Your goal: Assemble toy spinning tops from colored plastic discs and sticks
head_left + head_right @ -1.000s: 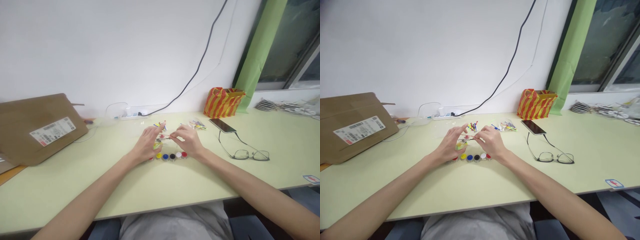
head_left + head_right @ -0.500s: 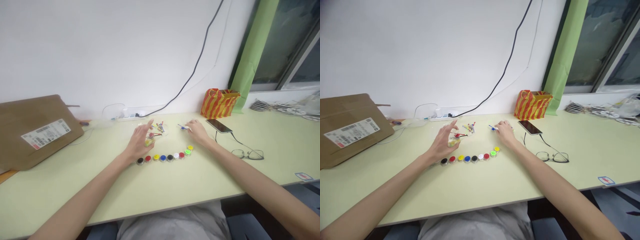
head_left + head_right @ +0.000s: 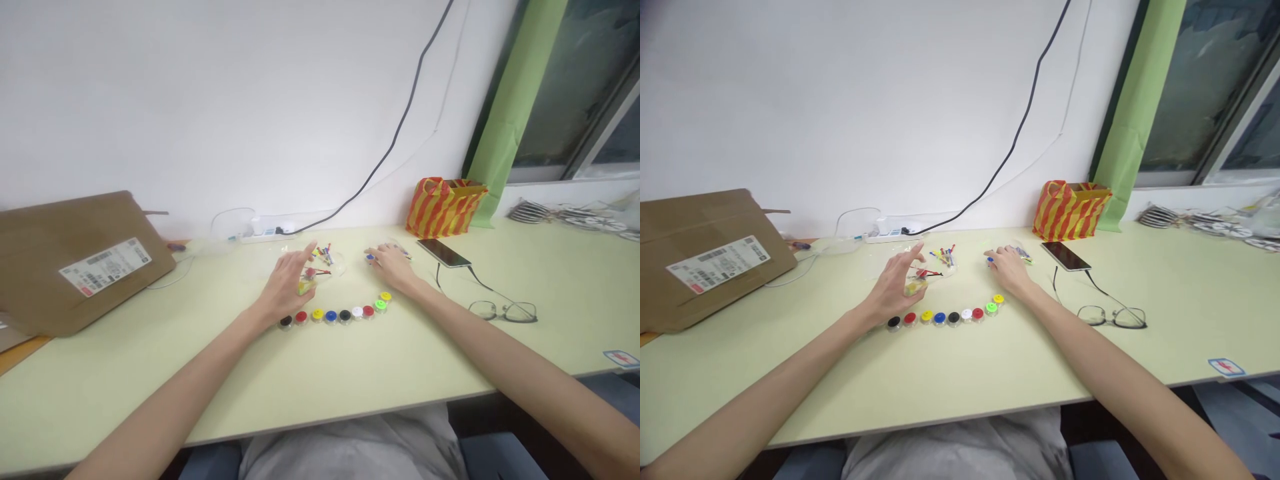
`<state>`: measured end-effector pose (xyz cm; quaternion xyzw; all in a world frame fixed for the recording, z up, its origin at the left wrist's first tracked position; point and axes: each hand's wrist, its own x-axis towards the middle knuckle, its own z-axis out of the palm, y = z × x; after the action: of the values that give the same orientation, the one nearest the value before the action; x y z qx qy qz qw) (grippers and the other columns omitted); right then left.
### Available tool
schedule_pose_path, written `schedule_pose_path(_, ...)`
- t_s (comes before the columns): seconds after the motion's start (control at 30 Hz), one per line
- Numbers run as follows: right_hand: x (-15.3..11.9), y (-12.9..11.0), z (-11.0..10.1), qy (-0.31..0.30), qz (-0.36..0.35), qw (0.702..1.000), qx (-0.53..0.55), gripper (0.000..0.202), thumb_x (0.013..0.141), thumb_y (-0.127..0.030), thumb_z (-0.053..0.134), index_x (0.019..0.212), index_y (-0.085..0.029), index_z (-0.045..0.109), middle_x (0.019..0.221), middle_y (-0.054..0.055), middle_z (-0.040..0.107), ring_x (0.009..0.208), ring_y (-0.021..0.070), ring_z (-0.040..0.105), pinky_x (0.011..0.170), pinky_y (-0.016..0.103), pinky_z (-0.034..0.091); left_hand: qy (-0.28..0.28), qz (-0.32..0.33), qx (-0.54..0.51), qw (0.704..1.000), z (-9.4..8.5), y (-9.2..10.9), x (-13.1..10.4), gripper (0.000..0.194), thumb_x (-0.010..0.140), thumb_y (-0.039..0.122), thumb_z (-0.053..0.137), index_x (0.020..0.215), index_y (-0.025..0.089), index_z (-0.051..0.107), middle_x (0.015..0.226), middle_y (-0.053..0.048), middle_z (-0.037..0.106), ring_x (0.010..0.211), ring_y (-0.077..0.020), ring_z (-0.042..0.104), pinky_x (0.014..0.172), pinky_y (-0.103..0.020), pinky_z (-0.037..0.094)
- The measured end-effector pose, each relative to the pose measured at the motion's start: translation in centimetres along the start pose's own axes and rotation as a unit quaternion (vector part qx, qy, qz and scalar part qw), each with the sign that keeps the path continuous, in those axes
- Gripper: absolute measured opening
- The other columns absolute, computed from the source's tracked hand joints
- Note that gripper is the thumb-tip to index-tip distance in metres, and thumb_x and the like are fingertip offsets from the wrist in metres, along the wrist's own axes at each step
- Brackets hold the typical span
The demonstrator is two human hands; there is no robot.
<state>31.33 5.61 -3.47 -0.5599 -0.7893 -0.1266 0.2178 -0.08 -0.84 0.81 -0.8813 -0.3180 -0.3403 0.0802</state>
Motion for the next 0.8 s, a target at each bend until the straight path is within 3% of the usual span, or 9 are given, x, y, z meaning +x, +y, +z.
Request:
schedule_pose_path(0.17, 0.1, -0.5, -0.2, -0.053, -0.022, 0.998, 0.009, 0.026, 0.097, -0.019, 0.051, 0.09, -0.016, 0.076, 0.095, 0.012, 0.071, 0.102, 0.0272, 0.056, 0.085, 0.036, 0.037, 0.001, 0.003, -0.002, 1.0, 0.0, 0.0, 0.0, 0.095, 0.082, 0.014, 0.06, 0.16, 0.032, 0.008, 0.121, -0.006, 0.057, 0.116, -0.0263, 0.052, 0.108, -0.047, 0.038)
schedule_pose_path(0.3, 0.3, -0.4, -0.7, -0.039, -0.015, 0.999, 0.029, 0.022, 0.091, -0.01, 0.056, 0.091, -0.017, 0.076, 0.093, 0.01, 0.074, 0.096, 0.0259, 0.058, 0.082, 0.036, 0.039, -0.002, 0.004, -0.003, 1.0, 0.1, 0.0, 0.0, 0.097, 0.081, 0.013, 0.061, 0.16, 0.032, 0.008, 0.121, -0.006, 0.058, 0.115, -0.0261, 0.051, 0.108, -0.047, 0.038)
schedule_pose_path(0.5, -0.4, -1.5, -4.0, 0.114, -0.015, 0.984, 0.137, 0.018, 0.092, -0.013, 0.058, 0.091, -0.02, 0.075, 0.088, 0.007, 0.075, 0.086, 0.0256, 0.061, 0.078, 0.039, 0.044, -0.003, 0.003, 0.002, 1.0, 0.3, 0.0, -0.1, 0.098, 0.08, 0.013, 0.062, 0.16, 0.031, 0.007, 0.123, -0.007, 0.057, 0.117, -0.0271, 0.051, 0.108, -0.046, 0.038)
schedule_pose_path(0.7, -2.6, -5.2, -8.2, 0.29, -0.062, 0.901, 0.315, 0.018, 0.097, -0.019, 0.055, 0.101, -0.024, 0.072, 0.087, 0.004, 0.075, 0.085, 0.0222, 0.065, 0.075, 0.036, 0.05, 0.01, -0.001, 0.011, 1.0, 0.6, -0.1, -0.1, 0.099, 0.081, 0.015, 0.063, 0.16, 0.03, 0.007, 0.123, -0.007, 0.057, 0.116, -0.0271, 0.052, 0.107, -0.046, 0.039)
schedule_pose_path(0.8, -3.3, -6.7, -9.1, 0.299, -0.094, 0.887, 0.339, 0.017, 0.097, -0.018, 0.055, 0.101, -0.024, 0.071, 0.084, 0.004, 0.073, 0.083, 0.0215, 0.064, 0.074, 0.036, 0.051, 0.014, -0.006, 0.009, 1.0, 0.6, -0.1, -0.1, 0.098, 0.081, 0.015, 0.062, 0.16, 0.029, 0.006, 0.122, -0.007, 0.058, 0.115, -0.0267, 0.052, 0.107, -0.046, 0.039)
